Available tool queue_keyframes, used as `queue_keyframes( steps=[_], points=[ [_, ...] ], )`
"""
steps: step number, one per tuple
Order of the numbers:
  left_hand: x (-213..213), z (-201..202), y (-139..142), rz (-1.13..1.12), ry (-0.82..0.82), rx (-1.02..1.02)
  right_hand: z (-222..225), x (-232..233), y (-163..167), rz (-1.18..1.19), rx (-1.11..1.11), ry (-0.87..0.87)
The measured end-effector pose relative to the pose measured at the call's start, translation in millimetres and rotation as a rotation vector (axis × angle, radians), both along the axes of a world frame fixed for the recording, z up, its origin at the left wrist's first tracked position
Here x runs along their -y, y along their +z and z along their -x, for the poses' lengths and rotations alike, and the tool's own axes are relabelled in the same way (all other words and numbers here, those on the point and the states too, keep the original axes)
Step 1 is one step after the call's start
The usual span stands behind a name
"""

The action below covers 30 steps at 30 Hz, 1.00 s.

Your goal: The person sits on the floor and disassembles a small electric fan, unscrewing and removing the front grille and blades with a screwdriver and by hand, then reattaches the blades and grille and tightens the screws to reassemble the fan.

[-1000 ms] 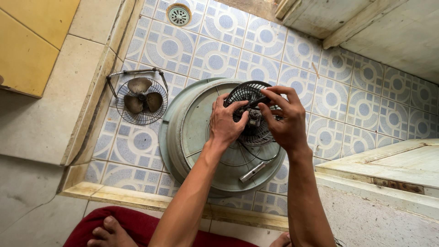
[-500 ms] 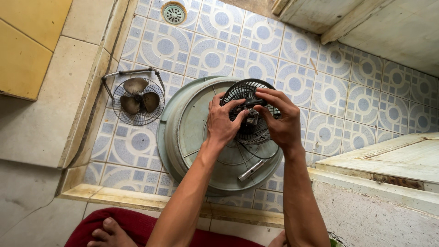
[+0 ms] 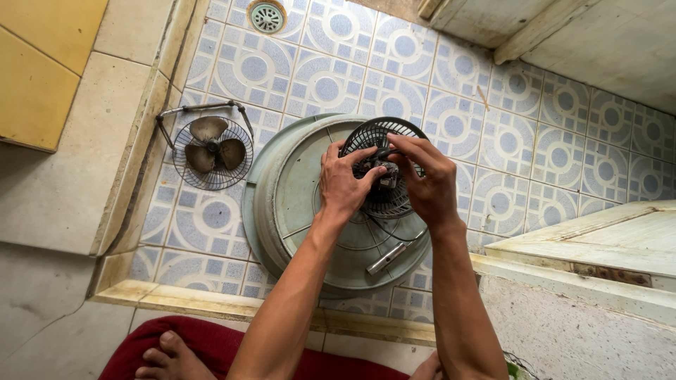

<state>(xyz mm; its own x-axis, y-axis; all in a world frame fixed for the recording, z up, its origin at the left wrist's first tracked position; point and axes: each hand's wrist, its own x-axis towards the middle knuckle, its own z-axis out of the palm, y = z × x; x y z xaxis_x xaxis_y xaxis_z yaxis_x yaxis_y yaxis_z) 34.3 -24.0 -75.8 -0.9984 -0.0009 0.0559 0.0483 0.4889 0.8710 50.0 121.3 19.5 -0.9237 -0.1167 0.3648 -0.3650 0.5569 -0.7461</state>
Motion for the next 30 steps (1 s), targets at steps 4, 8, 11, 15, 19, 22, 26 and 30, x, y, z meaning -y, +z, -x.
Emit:
queue_keyframes(
  steps=[4,8,11,15,19,22,26,30],
  points=[
    [0,-1,-1,-0.008,0.005,0.007,-5,-8,6,-0.137,0.0,0.056],
    [0,-2,-2,-0.002,0.0,0.016,0,-4,-5,-0.143,0.008,-0.08],
    [0,-1,-1,-0.01,-0.002,0.013,1,5,-9,-0.095,-0.05,-0.138],
    [1,-1,0,-0.007,0.007,-0.006,-2,8,2,-0.13,-0.028,0.015],
    [1,-2,-1,-0.012,0.005,0.018,-6,5,9,-0.195,-0.058,0.048],
    [1,-2,0,-0.004,-0.001,0.04,-1,6,3,-0.126,-0.016,-0.028],
    [1,-1,1,-0.01,-0.006,0.045,1,11,-3,-0.087,-0.04,-0.121],
    [1,-1,0,-0.006,0.007,0.01,-5,5,2,-0.217,-0.197,-0.065]
  ],
)
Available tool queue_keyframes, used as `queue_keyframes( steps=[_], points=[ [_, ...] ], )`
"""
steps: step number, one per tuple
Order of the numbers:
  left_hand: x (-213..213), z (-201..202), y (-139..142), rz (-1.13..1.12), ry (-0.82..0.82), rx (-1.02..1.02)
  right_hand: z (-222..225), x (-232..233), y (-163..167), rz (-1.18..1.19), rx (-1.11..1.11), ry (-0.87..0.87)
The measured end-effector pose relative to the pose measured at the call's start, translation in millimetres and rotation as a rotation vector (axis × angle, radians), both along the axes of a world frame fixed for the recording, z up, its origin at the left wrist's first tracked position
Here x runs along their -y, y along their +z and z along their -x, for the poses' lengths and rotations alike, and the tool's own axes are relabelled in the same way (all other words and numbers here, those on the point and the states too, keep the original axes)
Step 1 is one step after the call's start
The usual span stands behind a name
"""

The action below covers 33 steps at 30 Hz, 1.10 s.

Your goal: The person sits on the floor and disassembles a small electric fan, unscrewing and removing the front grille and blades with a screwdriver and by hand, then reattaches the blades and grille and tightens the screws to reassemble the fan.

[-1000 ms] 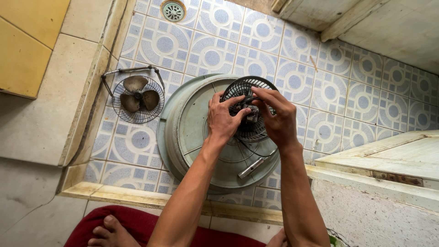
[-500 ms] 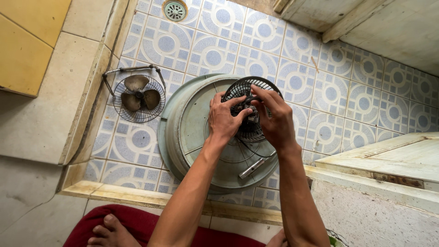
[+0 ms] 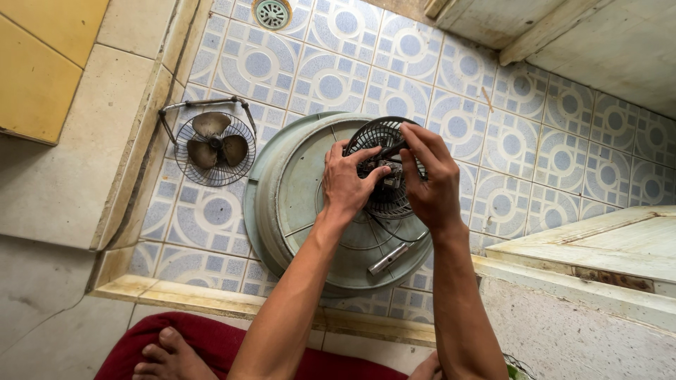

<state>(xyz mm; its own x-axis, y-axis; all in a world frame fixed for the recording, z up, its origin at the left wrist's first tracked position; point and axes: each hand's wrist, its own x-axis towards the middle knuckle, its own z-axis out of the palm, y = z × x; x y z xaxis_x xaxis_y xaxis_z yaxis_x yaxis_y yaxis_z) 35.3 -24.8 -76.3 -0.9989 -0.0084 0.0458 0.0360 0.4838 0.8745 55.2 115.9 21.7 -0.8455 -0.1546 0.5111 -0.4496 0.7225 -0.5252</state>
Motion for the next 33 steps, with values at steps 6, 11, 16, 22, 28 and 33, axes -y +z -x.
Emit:
queue_keyframes(
  steps=[6,11,16,22,28,33],
  points=[
    [-1,0,-5,0.005,0.004,-0.023,5,-6,-4,0.141,0.126,-0.041],
    [0,0,-2,-0.008,-0.005,-0.016,8,1,-1,0.132,0.04,-0.071],
    [0,-2,-3,0.0,-0.005,0.001,1,-3,8,0.131,0.237,0.026],
    [0,-1,-5,0.008,-0.004,-0.003,5,5,-8,0.275,0.237,-0.044],
    [1,0,-1,0.006,-0.007,0.002,9,2,7,0.137,0.199,0.056],
    [0,-2,-4,0.002,-0.004,0.008,10,-5,16,0.034,0.39,0.072]
  ],
)
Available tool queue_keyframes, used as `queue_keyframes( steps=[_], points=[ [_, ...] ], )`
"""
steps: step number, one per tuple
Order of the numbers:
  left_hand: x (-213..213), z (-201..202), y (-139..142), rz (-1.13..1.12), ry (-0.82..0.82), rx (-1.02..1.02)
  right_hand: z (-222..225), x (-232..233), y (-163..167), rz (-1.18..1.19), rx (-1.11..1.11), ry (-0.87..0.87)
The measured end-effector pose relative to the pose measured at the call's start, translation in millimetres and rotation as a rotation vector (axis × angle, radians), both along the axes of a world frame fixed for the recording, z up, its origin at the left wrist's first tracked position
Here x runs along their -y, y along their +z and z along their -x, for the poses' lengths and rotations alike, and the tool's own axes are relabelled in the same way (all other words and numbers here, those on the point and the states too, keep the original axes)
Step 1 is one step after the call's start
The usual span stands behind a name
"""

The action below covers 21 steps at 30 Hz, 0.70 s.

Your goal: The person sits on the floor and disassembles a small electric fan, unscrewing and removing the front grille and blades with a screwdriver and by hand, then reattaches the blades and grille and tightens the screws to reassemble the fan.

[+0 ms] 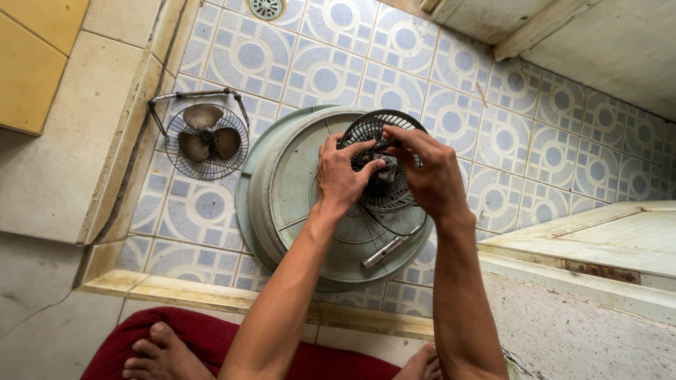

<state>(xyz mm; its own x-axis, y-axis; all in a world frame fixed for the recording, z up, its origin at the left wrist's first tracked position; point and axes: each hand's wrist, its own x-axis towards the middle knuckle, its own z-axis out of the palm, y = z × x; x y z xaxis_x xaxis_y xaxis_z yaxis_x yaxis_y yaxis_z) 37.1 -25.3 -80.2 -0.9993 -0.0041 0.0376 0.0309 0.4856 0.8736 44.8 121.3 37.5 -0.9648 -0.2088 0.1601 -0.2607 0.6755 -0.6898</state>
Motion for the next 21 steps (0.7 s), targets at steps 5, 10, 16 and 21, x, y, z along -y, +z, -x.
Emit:
queue_keyframes(
  steps=[5,10,16,21],
  points=[
    [0,1,1,-0.001,0.004,-0.028,8,10,-6,0.056,-0.103,-0.118],
    [-1,0,1,-0.002,0.005,-0.031,1,5,0,0.02,-0.215,0.013],
    [0,0,-1,0.0,0.005,-0.019,4,5,-12,0.098,-0.196,-0.102],
    [-1,2,0,0.009,0.003,-0.038,6,4,-10,0.133,-0.143,-0.09]
  ],
)
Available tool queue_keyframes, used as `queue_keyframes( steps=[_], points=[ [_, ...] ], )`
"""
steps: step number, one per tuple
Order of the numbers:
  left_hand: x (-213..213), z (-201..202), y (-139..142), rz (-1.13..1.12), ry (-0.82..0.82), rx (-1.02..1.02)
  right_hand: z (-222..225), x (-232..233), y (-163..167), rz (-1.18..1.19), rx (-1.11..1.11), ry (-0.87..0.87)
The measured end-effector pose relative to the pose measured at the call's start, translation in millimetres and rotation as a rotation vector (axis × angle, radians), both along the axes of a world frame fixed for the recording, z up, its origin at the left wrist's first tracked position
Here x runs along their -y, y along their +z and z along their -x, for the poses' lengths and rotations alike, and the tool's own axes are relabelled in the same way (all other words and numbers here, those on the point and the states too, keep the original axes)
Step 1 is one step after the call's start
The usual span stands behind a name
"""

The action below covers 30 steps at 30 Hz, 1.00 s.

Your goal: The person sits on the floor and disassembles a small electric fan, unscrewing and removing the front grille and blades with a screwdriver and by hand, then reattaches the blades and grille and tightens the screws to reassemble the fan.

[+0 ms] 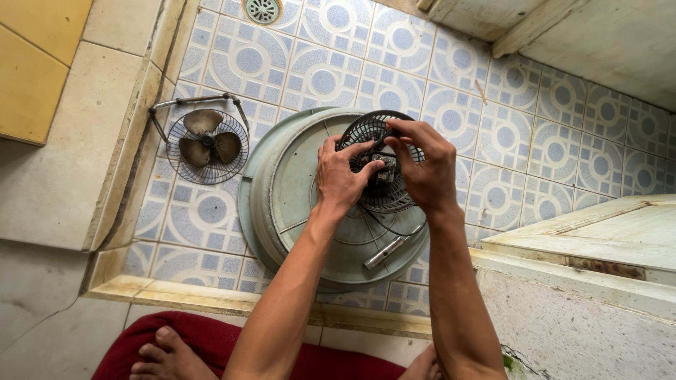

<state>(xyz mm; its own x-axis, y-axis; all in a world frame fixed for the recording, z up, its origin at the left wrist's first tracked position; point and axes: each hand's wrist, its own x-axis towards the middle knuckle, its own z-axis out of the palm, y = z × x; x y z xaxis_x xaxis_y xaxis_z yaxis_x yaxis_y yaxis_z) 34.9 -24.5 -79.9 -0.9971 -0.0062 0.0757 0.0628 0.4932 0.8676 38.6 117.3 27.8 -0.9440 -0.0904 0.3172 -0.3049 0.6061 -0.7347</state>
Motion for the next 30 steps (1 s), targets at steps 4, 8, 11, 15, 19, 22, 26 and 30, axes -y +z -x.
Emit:
queue_keyframes(
  steps=[4,8,11,15,19,22,26,30],
  points=[
    [-1,-1,-2,-0.004,0.002,0.019,-5,-6,2,-0.029,-0.031,0.086],
    [0,-2,-5,-0.012,-0.008,-0.001,-8,-2,-8,0.01,-0.028,-0.007],
    [1,-1,-3,-0.011,-0.006,-0.006,-12,8,-13,-0.034,-0.124,-0.093],
    [1,-2,-1,-0.031,-0.013,0.001,-19,14,-5,0.06,-0.069,-0.066],
    [1,-3,-2,-0.026,-0.02,-0.019,-13,0,5,-0.064,-0.02,0.077],
    [1,-2,-3,-0.017,-0.009,-0.014,-7,-7,1,0.042,0.085,0.131],
    [-1,-1,-6,-0.012,-0.01,-0.025,-9,0,-16,0.089,-0.042,0.03],
    [-1,0,-10,-0.012,-0.015,-0.011,-17,19,-26,0.187,-0.036,-0.105]
  ],
)
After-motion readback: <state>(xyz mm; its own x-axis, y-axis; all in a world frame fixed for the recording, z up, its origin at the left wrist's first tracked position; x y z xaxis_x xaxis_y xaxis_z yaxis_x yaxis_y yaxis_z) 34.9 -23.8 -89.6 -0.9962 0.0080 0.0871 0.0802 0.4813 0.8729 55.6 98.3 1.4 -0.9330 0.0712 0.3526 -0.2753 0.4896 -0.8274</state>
